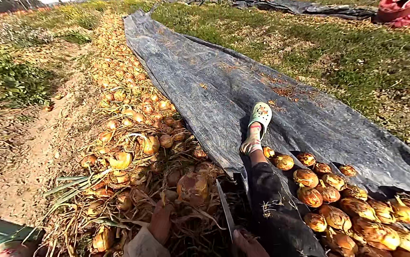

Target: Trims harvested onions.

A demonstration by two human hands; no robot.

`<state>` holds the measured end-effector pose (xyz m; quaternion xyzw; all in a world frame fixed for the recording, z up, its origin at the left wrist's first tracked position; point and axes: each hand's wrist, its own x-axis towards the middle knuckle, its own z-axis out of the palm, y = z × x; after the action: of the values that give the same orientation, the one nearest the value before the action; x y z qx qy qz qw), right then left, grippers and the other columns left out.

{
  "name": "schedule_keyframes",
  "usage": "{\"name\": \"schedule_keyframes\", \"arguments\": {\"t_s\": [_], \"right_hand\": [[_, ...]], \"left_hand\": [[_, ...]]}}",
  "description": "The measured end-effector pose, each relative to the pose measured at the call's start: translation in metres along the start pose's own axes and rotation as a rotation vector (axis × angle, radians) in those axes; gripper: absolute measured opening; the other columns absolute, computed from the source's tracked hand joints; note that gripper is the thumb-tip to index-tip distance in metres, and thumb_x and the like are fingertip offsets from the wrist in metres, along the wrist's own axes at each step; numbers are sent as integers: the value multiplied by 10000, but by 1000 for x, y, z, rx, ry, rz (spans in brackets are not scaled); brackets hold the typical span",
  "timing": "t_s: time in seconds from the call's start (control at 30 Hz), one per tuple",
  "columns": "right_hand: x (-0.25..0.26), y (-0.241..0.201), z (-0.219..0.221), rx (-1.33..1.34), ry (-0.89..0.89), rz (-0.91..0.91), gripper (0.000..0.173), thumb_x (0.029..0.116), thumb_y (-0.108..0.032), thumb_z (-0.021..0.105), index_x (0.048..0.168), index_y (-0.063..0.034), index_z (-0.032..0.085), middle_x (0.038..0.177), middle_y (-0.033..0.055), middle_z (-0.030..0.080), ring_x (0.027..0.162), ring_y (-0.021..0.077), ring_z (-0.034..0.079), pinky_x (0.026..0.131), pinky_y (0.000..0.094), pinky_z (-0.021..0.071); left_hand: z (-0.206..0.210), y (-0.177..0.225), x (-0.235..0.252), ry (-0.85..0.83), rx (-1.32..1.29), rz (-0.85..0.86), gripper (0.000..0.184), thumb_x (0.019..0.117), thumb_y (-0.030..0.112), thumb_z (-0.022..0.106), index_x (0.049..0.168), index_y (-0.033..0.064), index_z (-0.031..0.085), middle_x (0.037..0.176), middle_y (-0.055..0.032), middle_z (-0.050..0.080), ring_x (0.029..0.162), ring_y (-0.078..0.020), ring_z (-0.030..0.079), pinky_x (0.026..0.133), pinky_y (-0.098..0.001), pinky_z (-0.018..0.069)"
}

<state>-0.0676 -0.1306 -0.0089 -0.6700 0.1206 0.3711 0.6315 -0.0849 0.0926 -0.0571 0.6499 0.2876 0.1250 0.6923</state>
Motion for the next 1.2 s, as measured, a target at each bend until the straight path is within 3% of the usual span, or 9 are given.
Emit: {"name": "schedule_keyframes", "arguments": {"t_s": [0.07,0.17,0.27,0.4,0.5,0.7,0.87,1.07,1.2], "right_hand": [[18,28,1,108,-94,-219,268,983,-206,559,1113,29,553,784,-44,574,644,7,562,656,216,527],[28,54,7,209,-161,-492,850,772,-588,797,1294,19,513,1055,-77,692,947,-21,662,862,222,570],[21,50,5,126,-148,-592,649,831,-524,764,1202,-28,568,996,-120,691,926,-46,656,851,212,566],[15,52,-5,-18,-147,-486,386,909,-354,695,1128,-45,619,890,-109,665,807,-44,634,764,201,557],[15,59,-11,-110,-187,-377,347,912,-316,673,1116,-44,605,816,-89,620,670,-19,581,651,213,530],[16,75,-8,15,-214,-232,69,941,-226,588,929,-161,567,696,-134,546,596,-24,533,603,197,491],[23,82,-7,188,-228,-76,248,1045,-261,441,892,-127,583,558,-82,485,418,14,428,421,189,400],[22,70,-3,225,-184,39,463,1114,-341,270,813,-126,548,499,-53,458,374,43,417,381,199,383],[33,74,-2,251,-67,52,542,1126,-350,218,720,-121,495,475,-33,454,365,73,440,382,228,408]], "left_hand": [[-11,-3,-44,-61,-125,22,301,879,-49,389,1068,64,594,860,117,702,787,28,671,740,-204,580],[-33,-17,-76,-347,-217,124,376,941,-15,441,1024,210,731,963,125,768,890,21,703,832,-219,593],[-45,-25,-73,-536,-161,271,305,1029,196,510,1081,342,773,1073,176,749,984,69,668,888,-170,554],[-55,-22,-60,-538,175,337,216,977,115,523,1016,144,733,1099,62,712,1064,17,637,965,-221,533],[-63,-8,-62,-619,489,240,350,827,64,589,1152,-28,680,1215,-109,676,1173,-104,617,1038,-321,499],[-60,12,-71,-774,664,-67,499,840,195,785,1262,-28,640,1143,-105,723,1082,-115,680,994,-331,536],[-51,-24,-85,-522,338,-61,328,802,316,828,1004,82,720,881,102,741,836,31,697,801,-210,592],[-27,-7,-76,-239,518,441,210,920,184,639,819,15,710,671,66,655,627,110,573,610,-103,489],[1,-1,-58,-31,623,698,260,952,195,604,836,-3,727,712,-26,700,684,3,659,671,-170,544]]}}
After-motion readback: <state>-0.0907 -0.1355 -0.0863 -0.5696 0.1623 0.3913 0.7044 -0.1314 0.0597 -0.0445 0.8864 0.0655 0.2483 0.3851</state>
